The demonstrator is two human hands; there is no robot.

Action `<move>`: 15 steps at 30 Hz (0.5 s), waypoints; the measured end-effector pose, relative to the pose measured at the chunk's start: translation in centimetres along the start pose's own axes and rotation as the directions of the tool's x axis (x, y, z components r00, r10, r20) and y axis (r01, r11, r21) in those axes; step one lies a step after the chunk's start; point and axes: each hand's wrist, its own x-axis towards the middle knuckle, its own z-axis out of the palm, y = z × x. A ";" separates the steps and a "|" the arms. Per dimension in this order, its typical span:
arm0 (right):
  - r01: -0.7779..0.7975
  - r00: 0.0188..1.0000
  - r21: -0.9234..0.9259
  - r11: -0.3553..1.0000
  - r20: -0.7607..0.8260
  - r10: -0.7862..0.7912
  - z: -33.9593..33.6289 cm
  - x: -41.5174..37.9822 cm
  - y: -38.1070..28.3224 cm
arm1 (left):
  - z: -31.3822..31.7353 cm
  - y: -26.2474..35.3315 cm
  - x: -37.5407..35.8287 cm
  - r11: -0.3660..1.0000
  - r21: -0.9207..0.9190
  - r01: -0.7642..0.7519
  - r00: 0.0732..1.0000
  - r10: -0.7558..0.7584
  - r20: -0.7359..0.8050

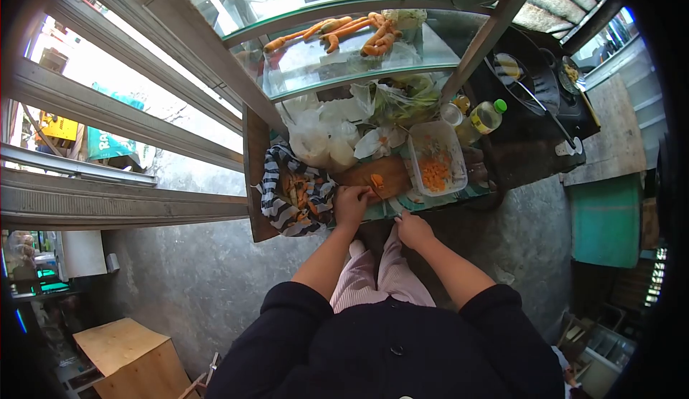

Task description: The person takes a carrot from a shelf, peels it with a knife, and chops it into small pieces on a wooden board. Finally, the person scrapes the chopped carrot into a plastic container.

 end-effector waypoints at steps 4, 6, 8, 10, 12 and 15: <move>-0.015 1.000 0.003 1.000 -0.022 0.015 0.1 0.7 -0.9 | 0.1 -0.4 0.4 0.999 -0.005 -0.052 0.998 0.052 0.018; -0.017 0.999 0.109 0.994 -0.041 0.022 0.4 0.6 -1.2 | 0.0 -0.7 0.7 0.999 -0.037 -0.017 0.999 0.019 0.043; -0.008 0.999 0.104 0.995 -0.032 0.012 0.7 0.2 -1.0 | -0.1 -1.0 1.1 0.999 -0.039 -0.006 0.998 0.008 0.068; -0.007 1.000 0.101 0.995 -0.019 0.009 0.7 -0.4 -1.0 | 0.0 -1.4 1.0 0.999 -0.042 0.010 0.995 -0.005 0.101; 0.006 1.000 0.054 0.999 -0.011 -0.005 0.3 -0.3 -0.9 | 0.1 -1.4 1.2 0.997 -0.059 0.049 0.991 -0.042 0.126; -0.043 0.999 0.014 0.999 -0.012 0.043 0.1 -0.2 -1.0 | 0.2 -1.4 1.1 0.996 -0.066 0.057 0.991 -0.048 0.125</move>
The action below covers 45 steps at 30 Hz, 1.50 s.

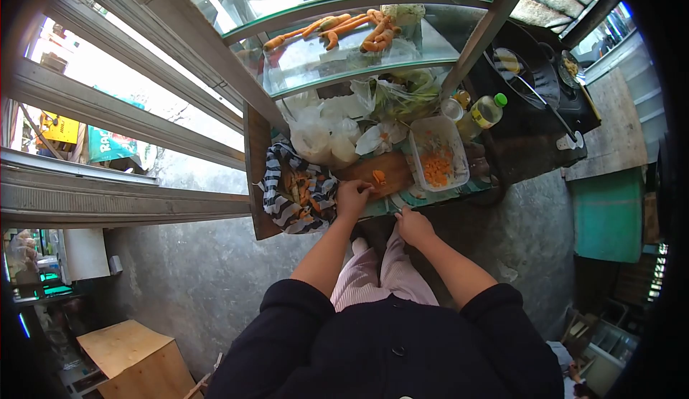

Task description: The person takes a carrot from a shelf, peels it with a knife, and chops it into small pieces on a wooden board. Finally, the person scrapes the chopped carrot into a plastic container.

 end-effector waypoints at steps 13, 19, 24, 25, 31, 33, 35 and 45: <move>-0.048 0.998 -0.031 0.998 0.028 0.049 0.7 -3.6 3.2 | -1.2 1.7 0.1 0.980 -0.155 0.125 0.988 -0.108 0.108; -0.021 1.000 0.034 0.999 0.000 0.022 -0.7 -3.6 1.6 | -0.7 0.7 0.7 0.984 -0.097 0.151 0.982 -0.138 0.126; 0.000 1.000 -0.031 1.000 0.009 0.000 -1.2 -2.8 1.1 | -0.4 0.6 0.5 0.985 -0.069 0.160 0.984 -0.154 0.091; 0.001 1.000 -0.028 1.000 0.008 -0.001 -1.2 -2.6 1.0 | -0.4 0.4 0.5 0.985 -0.067 0.159 0.984 -0.153 0.090; 0.009 1.000 -0.034 0.999 0.007 -0.008 -0.4 -0.6 0.8 | -0.6 0.9 0.6 0.987 -0.085 0.134 0.986 -0.125 0.110; -0.025 0.999 -0.030 0.999 0.036 0.026 -0.4 -0.6 0.7 | -0.8 1.3 0.6 0.984 -0.013 0.176 0.978 -0.173 0.118; -0.032 0.998 -0.039 0.999 0.047 0.034 -0.8 -1.4 0.9 | -0.6 1.2 0.6 0.987 0.001 0.163 0.982 -0.162 0.095; -0.048 0.998 -0.013 0.999 0.033 0.049 -2.0 -4.4 2.4 | -1.3 1.7 0.7 0.984 -0.007 0.176 0.978 -0.174 0.114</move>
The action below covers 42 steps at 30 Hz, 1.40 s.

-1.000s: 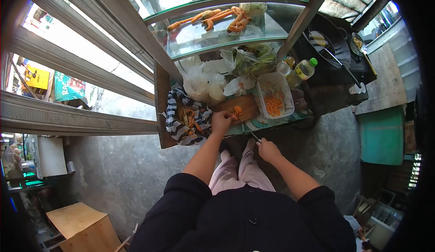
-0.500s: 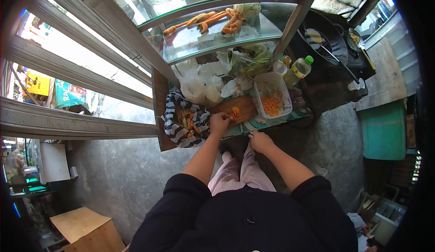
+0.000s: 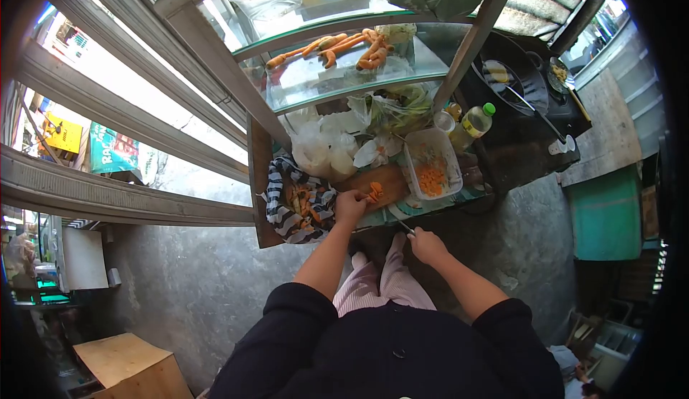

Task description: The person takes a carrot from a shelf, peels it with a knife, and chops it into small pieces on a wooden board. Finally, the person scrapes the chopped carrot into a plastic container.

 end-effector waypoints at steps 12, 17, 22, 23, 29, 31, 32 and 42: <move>0.009 1.000 -0.034 0.999 0.013 -0.008 1.2 2.2 -1.8 | 0.4 -0.9 0.2 0.999 -0.027 -0.035 0.999 0.035 -0.012; -0.004 1.000 -0.044 0.999 -0.009 0.004 1.6 2.7 -2.3 | 0.5 -0.5 0.1 1.000 -0.011 -0.011 1.000 0.011 -0.001; -0.020 0.999 -0.041 0.999 0.024 0.021 1.6 -0.2 -0.2 | 0.4 -0.3 0.0 1.000 -0.024 0.006 1.000 -0.006 -0.014; -0.032 0.999 -0.041 0.999 0.022 0.033 1.5 -0.8 0.1 | 0.3 -0.4 0.0 0.999 -0.049 0.002 1.000 -0.001 0.008; 0.007 0.999 0.022 1.000 -0.031 -0.007 0.6 0.0 -1.2 | 0.5 -1.5 0.1 0.993 -0.071 -0.099 0.995 0.099 0.002; 0.003 1.000 0.026 1.000 -0.026 -0.003 0.4 0.6 -1.9 | 0.6 -1.5 0.1 0.991 -0.073 -0.116 0.993 0.117 0.002; 0.011 1.000 0.015 1.000 -0.028 -0.010 0.4 0.8 -2.2 | 0.6 -1.5 0.1 0.993 -0.040 -0.111 0.994 0.111 -0.009; 0.009 0.998 -0.004 1.000 -0.066 -0.010 1.7 1.1 -2.6 | 1.0 -2.1 -0.2 0.976 0.065 -0.208 0.969 0.215 -0.123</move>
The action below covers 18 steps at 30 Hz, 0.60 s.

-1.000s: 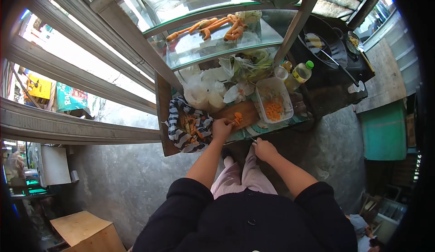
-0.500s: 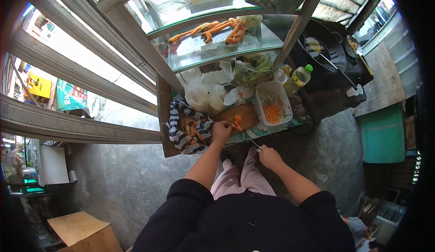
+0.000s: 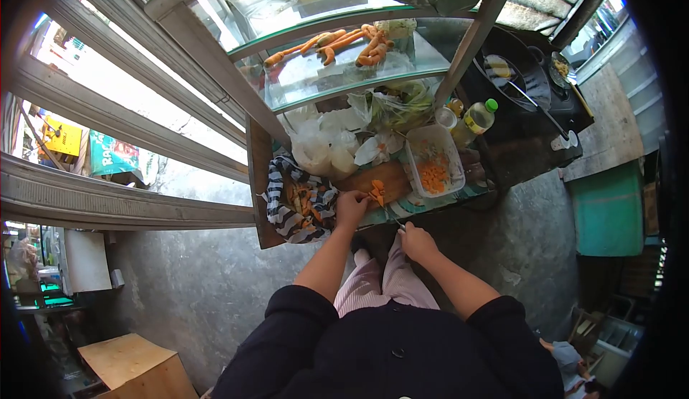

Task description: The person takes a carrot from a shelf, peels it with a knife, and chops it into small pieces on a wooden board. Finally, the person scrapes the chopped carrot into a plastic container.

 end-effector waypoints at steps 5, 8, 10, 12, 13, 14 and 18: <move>-0.012 1.000 -0.021 1.000 0.001 0.012 0.4 0.1 0.0 | -0.1 0.3 0.0 0.987 -0.099 0.129 0.990 -0.122 0.071; -0.031 0.999 -0.041 0.999 0.027 0.032 0.3 0.3 -0.1 | -0.4 0.7 0.0 0.992 -0.086 0.096 0.994 -0.092 0.055; -0.037 0.998 -0.047 0.998 0.043 0.039 0.3 0.4 0.0 | -0.4 0.8 -0.1 0.995 -0.069 0.075 0.996 -0.072 0.047; -0.051 0.996 -0.050 0.997 0.073 0.055 0.6 0.9 0.0 | -0.3 0.8 -0.1 1.000 -0.028 0.003 1.000 -0.003 -0.004; -0.050 0.996 -0.051 0.997 0.073 0.053 0.7 1.2 0.1 | -0.3 0.7 0.0 1.000 -0.028 0.004 1.000 -0.004 -0.006; -0.048 0.996 -0.042 0.998 0.080 0.051 0.9 1.4 0.1 | -0.2 0.6 0.1 0.999 -0.035 -0.002 1.000 0.002 -0.001; -0.060 0.995 0.052 0.997 0.087 0.055 1.6 2.0 0.8 | -0.3 1.1 0.2 1.000 -0.011 0.017 0.999 -0.017 0.030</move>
